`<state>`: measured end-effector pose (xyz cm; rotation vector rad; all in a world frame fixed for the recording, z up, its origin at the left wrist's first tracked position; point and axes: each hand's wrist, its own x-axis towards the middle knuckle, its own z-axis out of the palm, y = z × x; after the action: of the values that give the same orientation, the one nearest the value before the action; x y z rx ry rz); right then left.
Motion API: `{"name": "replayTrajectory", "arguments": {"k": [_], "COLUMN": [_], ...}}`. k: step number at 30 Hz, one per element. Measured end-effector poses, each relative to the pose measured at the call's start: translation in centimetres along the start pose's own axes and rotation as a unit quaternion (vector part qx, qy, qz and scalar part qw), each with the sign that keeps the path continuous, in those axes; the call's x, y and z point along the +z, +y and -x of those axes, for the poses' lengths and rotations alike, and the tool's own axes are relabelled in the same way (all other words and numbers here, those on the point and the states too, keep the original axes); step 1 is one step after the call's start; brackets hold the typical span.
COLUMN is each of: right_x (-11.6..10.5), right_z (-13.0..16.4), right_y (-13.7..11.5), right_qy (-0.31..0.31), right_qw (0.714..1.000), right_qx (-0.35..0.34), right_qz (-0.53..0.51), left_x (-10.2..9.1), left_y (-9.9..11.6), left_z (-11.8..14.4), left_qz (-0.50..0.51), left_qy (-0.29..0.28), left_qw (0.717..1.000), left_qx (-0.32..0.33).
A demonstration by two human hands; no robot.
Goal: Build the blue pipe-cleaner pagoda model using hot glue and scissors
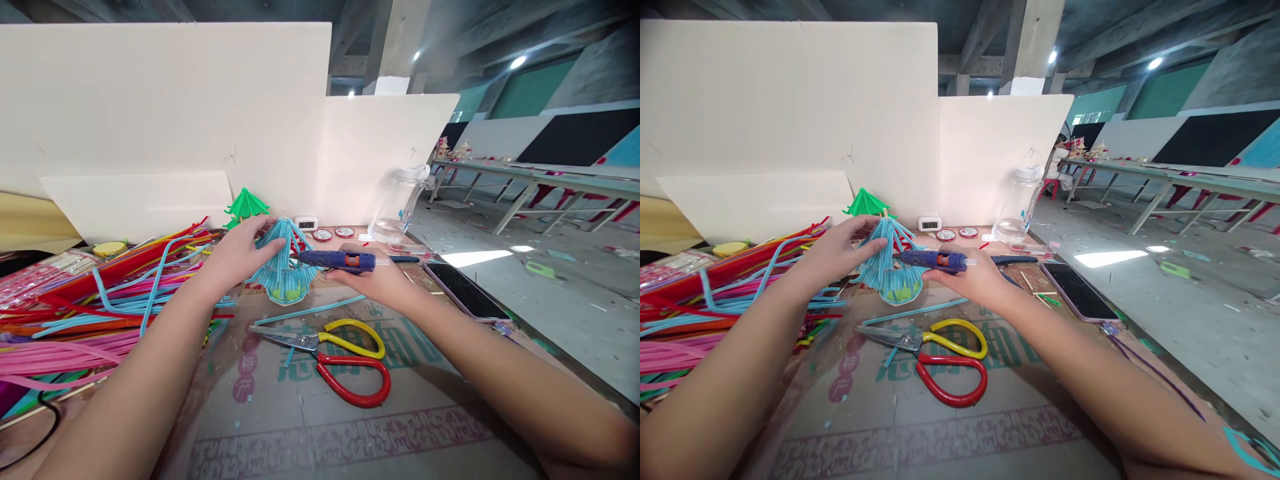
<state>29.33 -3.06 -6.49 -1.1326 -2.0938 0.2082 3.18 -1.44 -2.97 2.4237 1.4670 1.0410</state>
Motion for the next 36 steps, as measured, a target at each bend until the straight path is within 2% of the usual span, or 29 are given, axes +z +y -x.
{"name": "replayTrajectory", "arguments": {"k": [16,26,36], "right_x": [-0.12,0.09,-0.15], "right_z": [0.04,0.06,-0.07], "right_y": [-0.32,-0.30,-0.29], "right_qy": [-0.011,0.015,0.015], "right_qw": [0.999,0.999,0.999], "right_qx": [0.017,0.017,0.019], "right_qz": [0.031,0.029,0.033], "left_x": [0.08,-0.02,-0.14], "left_y": [-0.39,-0.20,-0.22], "left_z": [-0.11,-0.06,-0.07], "left_qz": [0.009,0.006,0.004], "left_qy": [-0.005,-0.006,-0.007], "left_qw": [1.000,1.000,1.000], "left_qx": [0.003,0.004,0.005]}}
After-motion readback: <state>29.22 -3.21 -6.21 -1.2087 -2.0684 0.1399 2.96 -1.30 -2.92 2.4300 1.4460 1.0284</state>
